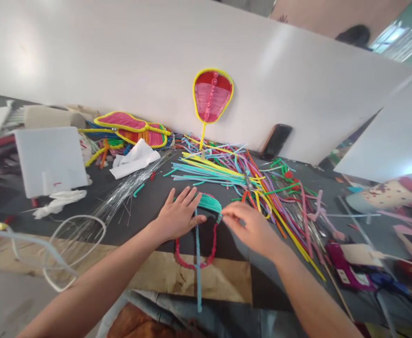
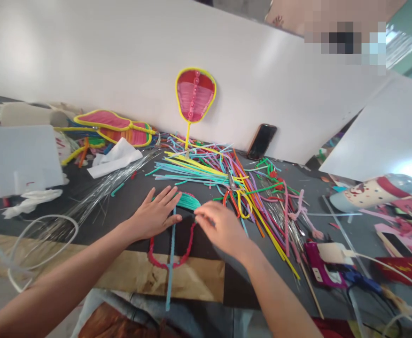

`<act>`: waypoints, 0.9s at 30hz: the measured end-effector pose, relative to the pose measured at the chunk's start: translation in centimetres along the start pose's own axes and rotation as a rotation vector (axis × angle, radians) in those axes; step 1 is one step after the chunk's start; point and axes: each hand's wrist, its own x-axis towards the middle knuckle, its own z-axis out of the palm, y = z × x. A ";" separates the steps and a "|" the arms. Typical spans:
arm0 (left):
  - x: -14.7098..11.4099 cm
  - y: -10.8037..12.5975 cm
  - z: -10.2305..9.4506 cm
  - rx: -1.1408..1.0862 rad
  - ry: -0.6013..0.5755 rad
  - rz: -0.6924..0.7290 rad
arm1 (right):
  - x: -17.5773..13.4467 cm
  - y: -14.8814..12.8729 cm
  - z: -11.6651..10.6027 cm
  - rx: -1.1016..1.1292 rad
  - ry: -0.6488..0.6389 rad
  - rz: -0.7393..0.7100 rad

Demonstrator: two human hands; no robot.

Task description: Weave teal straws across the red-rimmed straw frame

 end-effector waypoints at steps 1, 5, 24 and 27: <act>-0.1 0.0 0.1 -0.015 0.014 0.009 | 1.4 1.1 -0.4 -0.033 0.007 0.038; 0.3 -0.2 -0.4 -0.184 0.067 0.035 | 7.4 4.8 -0.2 -0.284 -0.002 0.161; 1.8 -3.7 -0.5 -0.370 0.848 -0.211 | 15.1 9.0 3.2 -0.492 -0.130 0.303; 1.8 -3.5 -0.5 -0.356 0.803 -0.191 | 14.6 9.2 2.2 -0.393 -0.132 0.265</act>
